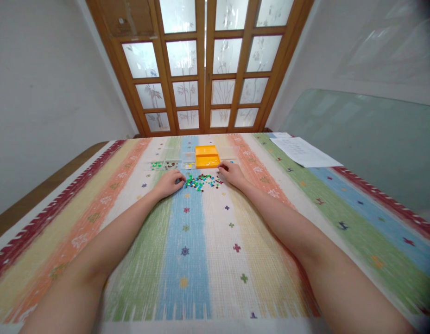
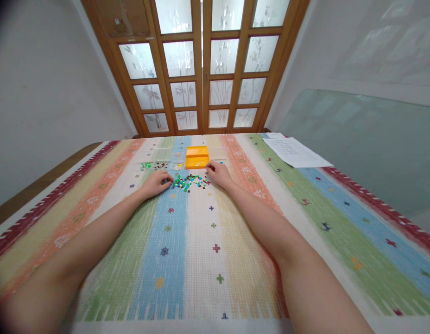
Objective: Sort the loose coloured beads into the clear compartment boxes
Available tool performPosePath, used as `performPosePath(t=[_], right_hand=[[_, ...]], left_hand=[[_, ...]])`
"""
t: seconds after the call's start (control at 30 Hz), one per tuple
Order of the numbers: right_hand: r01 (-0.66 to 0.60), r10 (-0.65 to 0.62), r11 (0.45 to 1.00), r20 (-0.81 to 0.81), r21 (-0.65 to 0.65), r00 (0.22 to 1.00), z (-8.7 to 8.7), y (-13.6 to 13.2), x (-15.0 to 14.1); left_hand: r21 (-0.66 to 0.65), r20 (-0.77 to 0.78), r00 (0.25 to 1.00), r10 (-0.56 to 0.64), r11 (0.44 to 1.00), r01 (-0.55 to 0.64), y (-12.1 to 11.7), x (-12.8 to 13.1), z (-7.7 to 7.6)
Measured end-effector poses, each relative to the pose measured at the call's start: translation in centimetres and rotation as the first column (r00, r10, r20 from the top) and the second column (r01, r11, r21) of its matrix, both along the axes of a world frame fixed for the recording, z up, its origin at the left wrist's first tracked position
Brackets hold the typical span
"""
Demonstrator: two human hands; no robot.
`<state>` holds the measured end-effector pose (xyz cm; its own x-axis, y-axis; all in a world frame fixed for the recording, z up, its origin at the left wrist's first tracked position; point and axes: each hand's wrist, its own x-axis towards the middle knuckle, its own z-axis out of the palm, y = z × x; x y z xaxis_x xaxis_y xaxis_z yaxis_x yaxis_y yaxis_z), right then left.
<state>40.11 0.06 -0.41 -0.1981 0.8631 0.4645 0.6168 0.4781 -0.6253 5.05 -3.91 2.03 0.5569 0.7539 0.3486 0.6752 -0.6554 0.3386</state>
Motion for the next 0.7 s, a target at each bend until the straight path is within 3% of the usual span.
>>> performPosePath(t=[0.7], right_hand=[[-0.012, 0.011, 1.000, 0.026, 0.014, 1.000, 0.3, -0.4, -0.2]], left_hand=[[-0.081, 0.004, 0.998, -0.056, 0.995, 0.056, 0.0, -1.1, 0.5]])
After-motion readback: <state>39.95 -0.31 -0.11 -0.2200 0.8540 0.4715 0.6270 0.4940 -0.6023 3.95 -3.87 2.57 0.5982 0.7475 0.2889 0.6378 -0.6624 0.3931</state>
